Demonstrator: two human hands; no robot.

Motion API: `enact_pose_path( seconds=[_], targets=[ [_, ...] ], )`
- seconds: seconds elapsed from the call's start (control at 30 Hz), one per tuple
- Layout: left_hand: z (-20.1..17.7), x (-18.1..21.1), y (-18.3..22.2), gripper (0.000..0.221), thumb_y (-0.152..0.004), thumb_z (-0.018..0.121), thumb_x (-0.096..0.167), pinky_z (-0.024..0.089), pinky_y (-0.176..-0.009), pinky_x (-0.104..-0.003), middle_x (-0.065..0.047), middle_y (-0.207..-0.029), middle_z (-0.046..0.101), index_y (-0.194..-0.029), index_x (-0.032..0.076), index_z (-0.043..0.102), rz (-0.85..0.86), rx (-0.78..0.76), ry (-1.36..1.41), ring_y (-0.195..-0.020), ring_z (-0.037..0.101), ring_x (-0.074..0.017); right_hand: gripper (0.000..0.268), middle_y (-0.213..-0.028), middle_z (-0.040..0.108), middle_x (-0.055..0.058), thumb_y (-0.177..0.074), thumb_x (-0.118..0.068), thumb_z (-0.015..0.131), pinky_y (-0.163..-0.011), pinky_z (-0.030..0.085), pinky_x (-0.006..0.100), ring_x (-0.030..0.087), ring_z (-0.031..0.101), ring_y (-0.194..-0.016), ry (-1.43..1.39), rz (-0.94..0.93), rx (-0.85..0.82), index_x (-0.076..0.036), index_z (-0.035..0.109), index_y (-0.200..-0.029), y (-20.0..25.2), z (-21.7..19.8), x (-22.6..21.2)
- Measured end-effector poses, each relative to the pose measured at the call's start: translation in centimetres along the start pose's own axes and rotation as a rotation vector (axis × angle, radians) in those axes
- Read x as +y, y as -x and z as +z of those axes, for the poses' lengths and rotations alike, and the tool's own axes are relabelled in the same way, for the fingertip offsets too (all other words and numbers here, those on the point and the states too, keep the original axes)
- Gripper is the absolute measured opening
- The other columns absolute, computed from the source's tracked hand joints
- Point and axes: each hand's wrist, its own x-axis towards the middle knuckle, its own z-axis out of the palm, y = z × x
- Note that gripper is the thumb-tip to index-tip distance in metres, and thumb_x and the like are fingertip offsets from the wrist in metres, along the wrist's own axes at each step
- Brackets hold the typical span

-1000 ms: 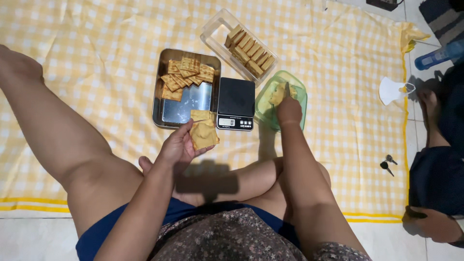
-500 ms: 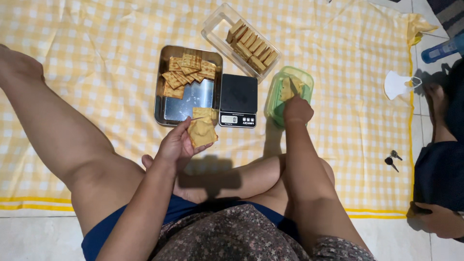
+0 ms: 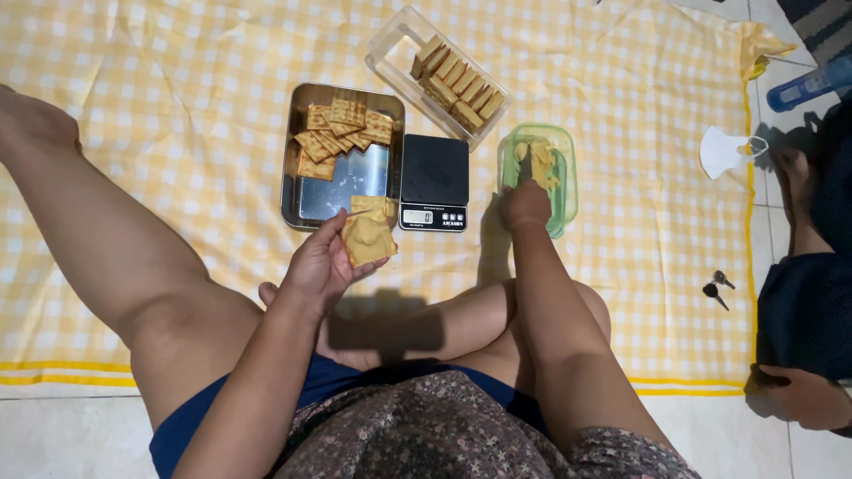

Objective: The person spreads a yellow substance onto crackers with a knife and presses two crackers together to form sandwiches.

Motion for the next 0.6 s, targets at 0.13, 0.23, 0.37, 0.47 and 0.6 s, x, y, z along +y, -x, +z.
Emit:
enact_pose_path(
  seconds=[0.13,0.23,0.37,0.47,0.6],
  targets=[
    [0.0,0.0,0.0,0.048,-0.095,0.059,0.044,0.059,-0.088,-0.054,-0.016,-0.126,0.07,-0.127,0.008,0.062,-0.003,-0.002,0.006,-0.11,0.07,-0.0326,0.048,-0.104,0.072,0.022,-0.089,-0.047,0.077,-0.093,0.054,0.057,0.045,0.068,-0.109,-0.103,0.024,0.006,-0.001,0.072,-0.105,-4.1,2.4,3.1],
    [0.3,0.0,0.1,0.048,-0.095,0.059,0.044,0.058,-0.088,-0.054,-0.016,-0.126,0.07,-0.127,0.008,0.061,0.001,-0.006,0.012,-0.11,0.069,-0.0327,0.034,-0.098,0.074,0.021,-0.085,-0.037,0.081,-0.091,0.054,0.053,0.043,0.07,-0.106,-0.235,0.01,0.016,-0.004,0.078,-0.095,-3.6,1.3,3.8],
    [0.0,-0.2,-0.1,0.05,-0.095,0.059,0.044,0.056,-0.093,-0.055,-0.017,-0.131,0.068,-0.131,0.008,0.06,-0.002,-0.01,0.01,-0.116,0.067,-0.0341,0.029,-0.059,0.051,0.006,-0.088,-0.019,0.084,-0.037,0.033,0.023,0.01,0.046,-0.043,-1.003,0.323,-0.249,0.004,0.067,-0.093,0.8,-3.8,2.2],
    [0.2,-0.1,0.1,0.047,-0.096,0.058,0.041,0.058,-0.091,-0.053,-0.016,-0.129,0.069,-0.129,0.007,0.06,0.008,-0.016,0.024,-0.113,0.068,-0.0322,0.032,-0.071,0.045,-0.004,-0.101,-0.025,0.068,-0.039,0.028,0.005,-0.004,0.041,-0.048,-1.233,0.407,-0.587,-0.001,0.06,-0.12,2.8,-7.7,2.1],
    [0.7,-0.3,-0.3,0.051,-0.097,0.057,0.042,0.055,-0.095,-0.054,-0.018,-0.134,0.066,-0.133,0.006,0.058,0.031,-0.042,0.018,-0.119,0.065,-0.0332,0.05,-0.072,0.044,-0.005,-0.105,-0.033,0.063,-0.036,0.029,0.004,-0.005,0.039,-0.047,-1.276,0.381,-0.67,-0.001,0.049,-0.141,2.5,-8.3,3.9]
  ],
)
